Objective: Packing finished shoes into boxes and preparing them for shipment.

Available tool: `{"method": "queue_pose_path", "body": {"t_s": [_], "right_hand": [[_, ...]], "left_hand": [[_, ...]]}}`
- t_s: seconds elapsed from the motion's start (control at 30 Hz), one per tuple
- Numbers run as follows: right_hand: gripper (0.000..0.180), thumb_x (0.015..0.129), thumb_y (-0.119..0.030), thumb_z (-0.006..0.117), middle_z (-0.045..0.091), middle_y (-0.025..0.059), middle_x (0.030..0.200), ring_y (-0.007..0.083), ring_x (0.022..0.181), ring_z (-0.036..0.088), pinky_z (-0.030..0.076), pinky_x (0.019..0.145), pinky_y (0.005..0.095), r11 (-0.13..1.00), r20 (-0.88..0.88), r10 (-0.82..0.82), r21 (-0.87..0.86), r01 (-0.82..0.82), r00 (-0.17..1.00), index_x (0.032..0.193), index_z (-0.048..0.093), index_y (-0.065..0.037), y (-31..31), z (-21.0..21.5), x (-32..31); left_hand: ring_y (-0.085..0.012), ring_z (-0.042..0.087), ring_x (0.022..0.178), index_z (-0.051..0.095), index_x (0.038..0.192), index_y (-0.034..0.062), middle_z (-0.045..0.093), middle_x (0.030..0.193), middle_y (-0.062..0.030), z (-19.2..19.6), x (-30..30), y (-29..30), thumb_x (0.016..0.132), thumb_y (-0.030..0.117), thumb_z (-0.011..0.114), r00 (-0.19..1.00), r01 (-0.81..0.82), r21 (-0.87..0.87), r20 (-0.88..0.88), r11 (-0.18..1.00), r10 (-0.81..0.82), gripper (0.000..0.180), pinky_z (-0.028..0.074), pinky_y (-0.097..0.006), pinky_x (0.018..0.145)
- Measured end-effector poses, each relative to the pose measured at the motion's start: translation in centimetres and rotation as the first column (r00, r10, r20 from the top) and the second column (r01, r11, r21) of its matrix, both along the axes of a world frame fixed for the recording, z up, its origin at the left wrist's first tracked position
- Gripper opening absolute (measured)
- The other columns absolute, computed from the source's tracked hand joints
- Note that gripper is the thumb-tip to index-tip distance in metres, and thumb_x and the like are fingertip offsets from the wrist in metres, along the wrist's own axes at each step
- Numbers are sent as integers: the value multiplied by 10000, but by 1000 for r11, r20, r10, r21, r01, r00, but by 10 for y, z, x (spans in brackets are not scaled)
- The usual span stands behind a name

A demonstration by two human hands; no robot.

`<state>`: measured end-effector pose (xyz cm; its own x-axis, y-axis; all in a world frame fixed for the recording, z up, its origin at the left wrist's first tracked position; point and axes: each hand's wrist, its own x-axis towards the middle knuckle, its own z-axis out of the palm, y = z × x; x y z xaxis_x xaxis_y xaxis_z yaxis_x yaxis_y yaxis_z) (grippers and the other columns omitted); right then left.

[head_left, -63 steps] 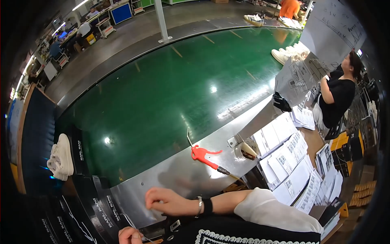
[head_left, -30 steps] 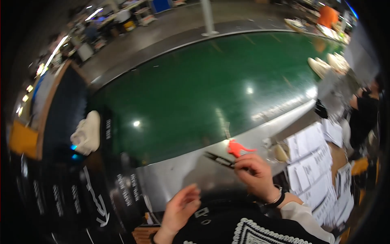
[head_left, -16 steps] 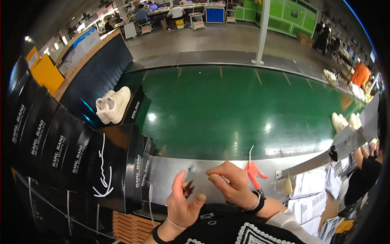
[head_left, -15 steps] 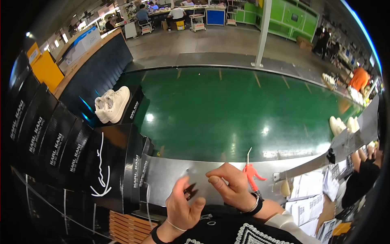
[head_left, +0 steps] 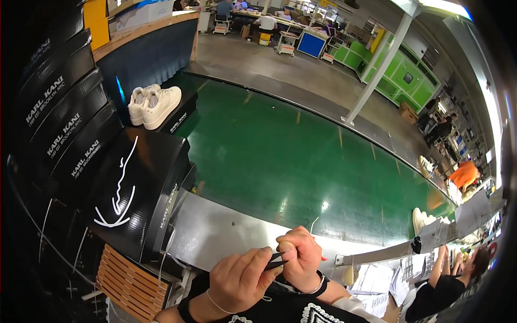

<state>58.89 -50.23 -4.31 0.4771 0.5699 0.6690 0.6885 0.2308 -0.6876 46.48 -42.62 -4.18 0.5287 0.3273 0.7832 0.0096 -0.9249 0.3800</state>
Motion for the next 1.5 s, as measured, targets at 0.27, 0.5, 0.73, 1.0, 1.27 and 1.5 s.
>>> {"method": "queue_pose_path", "body": {"t_s": [0.27, 0.5, 0.73, 1.0, 1.27, 1.5], "right_hand": [[91, 790, -73, 613, 564, 84, 674, 208, 571, 517, 413, 534, 288, 999, 10, 39, -35, -38, 999, 849, 589, -8, 5, -2, -4], [96, 794, -80, 612, 556, 82, 672, 205, 571, 509, 406, 531, 288, 996, -11, 76, -45, -76, 997, 851, 589, -7, 7, -3, -4], [98, 796, -74, 609, 558, 86, 676, 202, 569, 503, 402, 529, 284, 996, -44, 71, -49, -73, 997, 856, 588, 1, 7, -3, -1], [96, 808, -73, 607, 563, 85, 683, 202, 579, 508, 404, 531, 283, 996, -77, 77, -42, -80, 994, 868, 589, -1, 7, -6, 1], [86, 812, -66, 603, 567, 86, 690, 197, 583, 506, 403, 529, 281, 997, -84, 53, -49, -57, 995, 870, 584, -5, 6, -6, 0], [88, 812, -62, 599, 571, 89, 696, 198, 582, 505, 403, 529, 283, 996, -85, 62, -53, -66, 995, 874, 582, -3, 5, -7, 0]], "left_hand": [[-155, 523, 529, 607, 976, 19, 621, 790, -51, 0, -6, 4, 777, 252, 674, 997, -72, 15, 20, 997, 71, 313, 422, -247, 460], [-156, 531, 537, 610, 971, 20, 620, 786, -51, 1, -4, 7, 773, 249, 678, 999, -38, -27, 24, 999, 39, 311, 429, -246, 467], [-156, 543, 536, 609, 965, 10, 626, 793, -58, 2, -1, 8, 765, 234, 686, 1000, -11, -55, 21, 998, 12, 310, 431, -242, 468], [-230, 591, 569, 589, 971, -14, 635, 792, -118, 6, -1, 8, 759, 194, 699, 1000, 15, -114, -21, 993, -17, 317, 456, -289, 487], [-225, 605, 584, 587, 957, -13, 635, 788, -114, 7, 3, 9, 759, 168, 698, 1000, 23, -95, -11, 995, -24, 290, 460, -286, 486], [-225, 592, 556, 589, 950, -11, 631, 779, -113, 5, 5, 8, 763, 169, 694, 999, 37, -139, 20, 990, -34, 280, 459, -284, 479]]}}
